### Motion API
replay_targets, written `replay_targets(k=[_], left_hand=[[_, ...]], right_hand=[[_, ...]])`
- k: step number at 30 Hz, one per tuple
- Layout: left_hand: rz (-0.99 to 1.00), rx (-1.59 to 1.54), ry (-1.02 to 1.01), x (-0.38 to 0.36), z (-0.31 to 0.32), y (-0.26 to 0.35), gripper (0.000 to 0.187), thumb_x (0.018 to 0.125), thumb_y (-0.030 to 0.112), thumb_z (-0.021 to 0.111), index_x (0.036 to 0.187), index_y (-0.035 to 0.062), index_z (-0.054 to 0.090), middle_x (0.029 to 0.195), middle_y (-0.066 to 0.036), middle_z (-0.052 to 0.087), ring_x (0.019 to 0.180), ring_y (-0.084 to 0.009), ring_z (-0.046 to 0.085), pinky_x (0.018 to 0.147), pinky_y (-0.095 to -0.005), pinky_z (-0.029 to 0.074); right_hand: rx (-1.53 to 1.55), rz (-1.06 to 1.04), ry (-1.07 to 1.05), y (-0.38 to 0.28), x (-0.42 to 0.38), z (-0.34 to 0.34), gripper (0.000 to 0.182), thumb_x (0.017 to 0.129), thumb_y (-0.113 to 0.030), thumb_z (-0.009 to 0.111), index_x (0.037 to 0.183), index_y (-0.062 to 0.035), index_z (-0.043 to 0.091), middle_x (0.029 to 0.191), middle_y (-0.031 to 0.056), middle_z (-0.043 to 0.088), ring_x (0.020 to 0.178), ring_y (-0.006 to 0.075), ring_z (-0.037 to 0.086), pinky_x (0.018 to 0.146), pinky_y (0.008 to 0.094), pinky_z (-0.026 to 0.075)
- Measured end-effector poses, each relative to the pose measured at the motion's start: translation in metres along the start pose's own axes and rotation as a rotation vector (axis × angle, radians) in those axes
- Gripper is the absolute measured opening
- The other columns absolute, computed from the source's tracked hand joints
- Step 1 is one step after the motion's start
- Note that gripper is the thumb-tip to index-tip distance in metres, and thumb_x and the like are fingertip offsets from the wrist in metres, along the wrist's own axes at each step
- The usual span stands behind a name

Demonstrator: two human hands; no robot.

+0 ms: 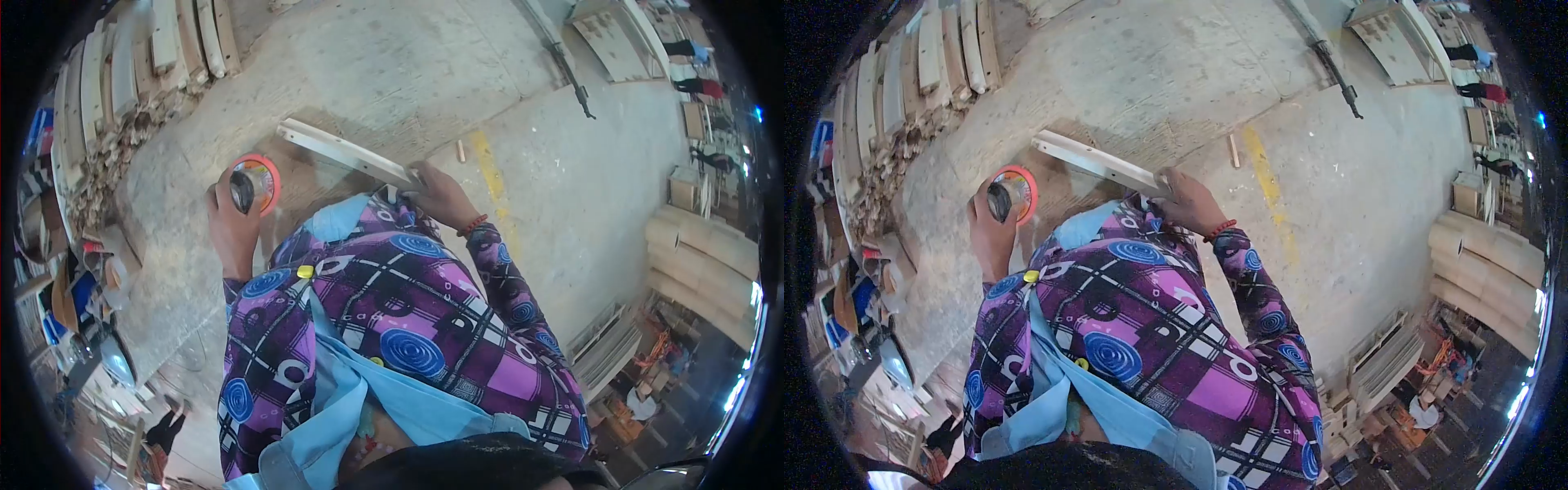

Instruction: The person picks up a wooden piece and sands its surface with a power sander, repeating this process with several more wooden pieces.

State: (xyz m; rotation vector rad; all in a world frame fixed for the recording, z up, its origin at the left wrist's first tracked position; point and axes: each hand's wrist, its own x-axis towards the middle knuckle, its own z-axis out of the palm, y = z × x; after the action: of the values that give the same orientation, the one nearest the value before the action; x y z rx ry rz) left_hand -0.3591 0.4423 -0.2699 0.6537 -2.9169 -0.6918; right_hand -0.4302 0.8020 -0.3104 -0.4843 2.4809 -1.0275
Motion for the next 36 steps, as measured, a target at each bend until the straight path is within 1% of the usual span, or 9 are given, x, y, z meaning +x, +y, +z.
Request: replay_targets(k=[4, 10, 16, 17, 20, 25, 28, 31, 36], left_hand=[[0.007, -0.009, -0.020, 0.004, -0.007, -0.001, 0.074, 0.076, 0.015, 0.081, 0.142, 0.0166, 0.047, 0.133, -0.019, 0.051, 0.121, -0.0411, 0.055, 0.096, -0.0477, 0.050], [0.049, 0.004, 0.022, 0.006, -0.005, -0.013, 0.071, 0.077, 0.016, 0.078, 0.141, 0.0191, 0.048, 0.130, -0.018, 0.051, 0.116, -0.0408, 0.058, 0.092, -0.0480, 0.052], [0.018, 0.004, 0.043, 0.003, -0.003, -0.018, 0.068, 0.078, 0.019, 0.077, 0.140, 0.0185, 0.049, 0.129, -0.016, 0.052, 0.113, -0.0399, 0.059, 0.088, -0.0478, 0.053], [0.015, 0.004, 0.050, 0.001, -0.001, -0.016, 0.068, 0.078, 0.020, 0.077, 0.140, 0.0184, 0.049, 0.129, -0.016, 0.053, 0.113, -0.0397, 0.060, 0.088, -0.0477, 0.054], [-0.030, 0.016, 0.029, 0.000, -0.003, -0.011, 0.071, 0.078, 0.017, 0.076, 0.142, 0.0173, 0.047, 0.131, -0.016, 0.052, 0.117, -0.0401, 0.057, 0.093, -0.0482, 0.052], [-0.054, -0.006, 0.032, -0.003, -0.004, -0.005, 0.071, 0.078, 0.015, 0.075, 0.142, 0.0168, 0.047, 0.131, -0.017, 0.052, 0.118, -0.0398, 0.057, 0.094, -0.0479, 0.052], [-0.058, -0.003, 0.044, -0.003, -0.003, -0.007, 0.071, 0.077, 0.014, 0.075, 0.142, 0.0164, 0.047, 0.131, -0.017, 0.052, 0.118, -0.0396, 0.056, 0.095, -0.0473, 0.051], [-0.062, -0.007, 0.062, -0.003, 0.000, -0.005, 0.070, 0.077, 0.013, 0.074, 0.141, 0.0161, 0.047, 0.131, -0.017, 0.052, 0.118, -0.0396, 0.056, 0.095, -0.0472, 0.051], [-0.056, -0.009, 0.101, -0.005, 0.001, -0.007, 0.069, 0.076, 0.015, 0.076, 0.140, 0.0182, 0.049, 0.130, -0.017, 0.053, 0.115, -0.0406, 0.059, 0.091, -0.0490, 0.052]], right_hand=[[0.049, 0.054, -0.039, 0.008, -0.002, 0.000, 0.028, 0.094, -0.024, 0.059, 0.110, -0.0013, 0.062, 0.095, 0.0220, 0.066, 0.091, 0.0413, 0.064, 0.079, 0.0453, 0.051], [0.195, 0.202, 0.223, 0.017, 0.002, 0.006, 0.029, 0.098, -0.028, 0.055, 0.101, -0.0015, 0.066, 0.086, 0.0212, 0.067, 0.082, 0.0402, 0.065, 0.075, 0.0438, 0.051], [0.257, 0.257, 0.430, 0.031, 0.036, -0.032, 0.041, 0.090, -0.039, 0.073, 0.098, 0.0003, 0.065, 0.074, 0.0139, 0.065, 0.069, 0.0245, 0.063, 0.066, 0.0363, 0.050], [0.150, 0.300, 0.425, 0.033, 0.042, -0.048, 0.052, 0.079, -0.043, 0.083, 0.098, 0.0006, 0.063, 0.073, 0.0110, 0.063, 0.067, 0.0211, 0.062, 0.063, 0.0344, 0.050], [-0.003, 0.065, 0.626, 0.048, 0.068, -0.067, 0.058, 0.075, -0.045, 0.087, 0.102, -0.0003, 0.062, 0.075, 0.0107, 0.063, 0.067, 0.0215, 0.062, 0.064, 0.0340, 0.050], [-0.136, 0.134, 0.676, 0.084, 0.100, -0.106, 0.062, 0.072, -0.049, 0.085, 0.107, -0.0020, 0.063, 0.086, 0.0175, 0.070, 0.080, 0.0344, 0.069, 0.070, 0.0419, 0.053], [-0.180, 0.135, 0.705, 0.094, 0.110, -0.125, 0.063, 0.072, -0.051, 0.083, 0.110, -0.0026, 0.065, 0.086, 0.0187, 0.071, 0.081, 0.0365, 0.070, 0.072, 0.0440, 0.053], [-0.249, 0.259, 0.653, 0.107, 0.121, -0.144, 0.065, 0.072, -0.052, 0.082, 0.114, -0.0037, 0.067, 0.097, 0.0205, 0.071, 0.091, 0.0385, 0.069, 0.079, 0.0460, 0.054], [-0.586, 0.231, 0.611, 0.123, 0.127, -0.157, 0.069, 0.075, -0.056, 0.078, 0.120, -0.0054, 0.066, 0.117, 0.0218, 0.066, 0.110, 0.0406, 0.063, 0.092, 0.0457, 0.050]])
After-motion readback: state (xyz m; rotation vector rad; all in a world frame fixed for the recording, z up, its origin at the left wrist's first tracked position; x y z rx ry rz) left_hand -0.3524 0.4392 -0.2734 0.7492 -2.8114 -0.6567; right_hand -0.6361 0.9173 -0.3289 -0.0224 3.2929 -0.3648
